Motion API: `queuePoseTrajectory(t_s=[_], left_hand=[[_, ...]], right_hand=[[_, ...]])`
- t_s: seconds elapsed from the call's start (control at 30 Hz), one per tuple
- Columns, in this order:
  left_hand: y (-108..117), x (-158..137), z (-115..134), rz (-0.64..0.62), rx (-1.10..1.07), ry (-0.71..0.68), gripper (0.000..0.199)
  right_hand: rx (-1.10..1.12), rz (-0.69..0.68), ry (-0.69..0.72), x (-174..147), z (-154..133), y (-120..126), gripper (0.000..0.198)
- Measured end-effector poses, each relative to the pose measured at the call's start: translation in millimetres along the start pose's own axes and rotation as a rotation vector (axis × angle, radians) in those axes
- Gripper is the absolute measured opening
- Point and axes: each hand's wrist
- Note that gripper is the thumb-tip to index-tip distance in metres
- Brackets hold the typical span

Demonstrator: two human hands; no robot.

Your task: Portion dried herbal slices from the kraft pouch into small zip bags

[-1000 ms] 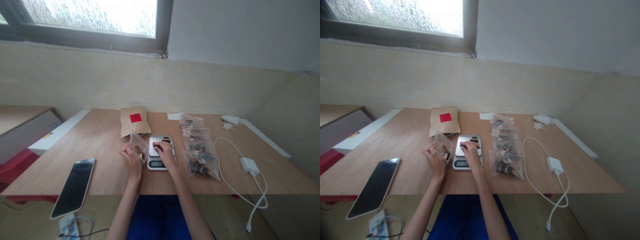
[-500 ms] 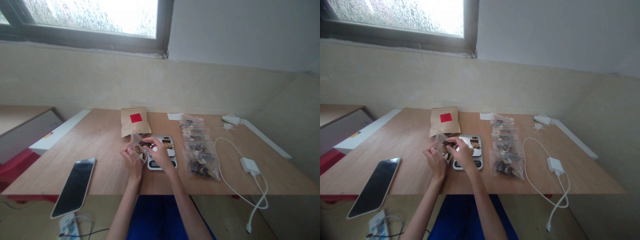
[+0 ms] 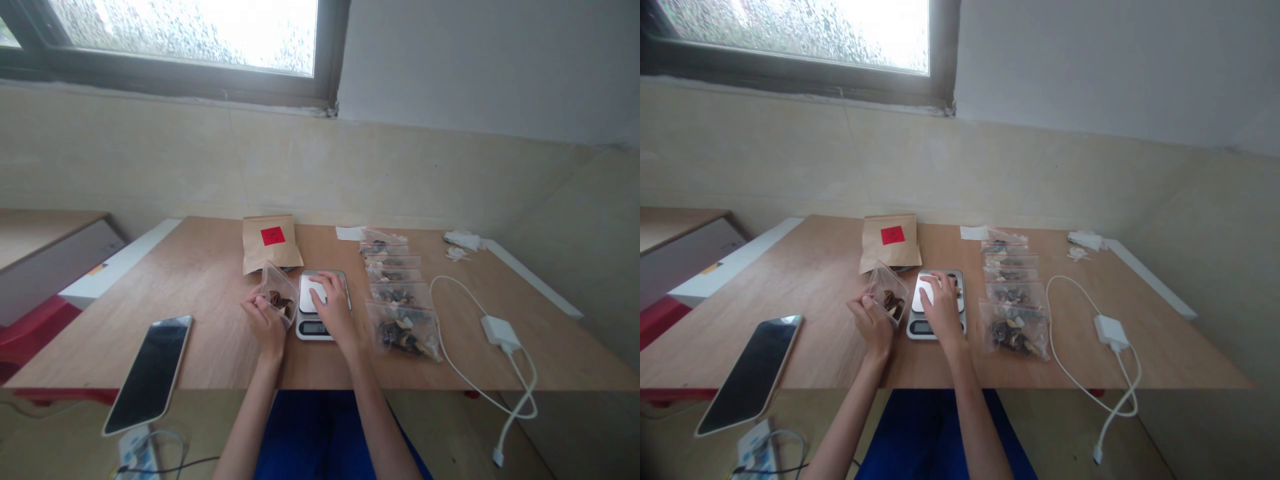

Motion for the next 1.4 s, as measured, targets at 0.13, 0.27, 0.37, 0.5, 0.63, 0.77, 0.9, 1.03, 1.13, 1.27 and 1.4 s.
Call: queuePoseTrajectory(t_s=[0.13, 0.27, 0.37, 0.5, 0.63, 0.77, 0.9, 1.03, 1.13, 1.27, 1.4], left_hand=[[0, 0, 0, -0.013, 0.002, 0.009, 0.027], [1, 0, 0, -0.013, 0.006, 0.011, 0.028], [1, 0, 0, -0.016, 0.007, 0.015, 0.029], [1, 0, 0, -0.016, 0.011, 0.022, 0.028], [0, 0, -1, -0.013, 0.008, 0.007, 0.028], [0, 0, -1, -0.016, 0.004, 0.003, 0.028], [1, 0, -1, -0.017, -0.004, -0.002, 0.027], [1, 0, 0, -0.018, 0.011, -0.004, 0.027], [1, 0, -1, -0.024, 0.019, -0.007, 0.027], [0, 0, -2, -0.018, 0.022, -0.008, 0.026], [-1, 1, -2, -0.023, 0.004, -0.015, 0.025]], right_hand=[[-0.223, -0.026, -0.140, -10, 27, 14, 0.045], [-0.266, -0.137, -0.157, -12, 47, 22, 0.054], [-0.230, -0.147, -0.132, -9, 52, 24, 0.045], [-0.152, -0.126, -0.117, -9, 49, 25, 0.033], [-0.060, -0.101, -0.090, -11, 42, 26, 0.027], [0.003, -0.068, -0.081, -10, 38, 25, 0.025], [0.052, -0.029, -0.072, -9, 36, 21, 0.025], [0.099, -0.027, -0.070, -7, 36, 18, 0.026], [0.140, -0.013, -0.063, -5, 35, 18, 0.030], [0.173, -0.012, -0.047, -1, 29, 18, 0.033], [0.213, -0.008, -0.022, 5, 21, 17, 0.036]])
Point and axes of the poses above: each hand's wrist, its own x-axis towards the middle knuckle, its own y-axis out of the back of the hand, z = x × y, and after that the axes turned 13 degrees about x, right-handed
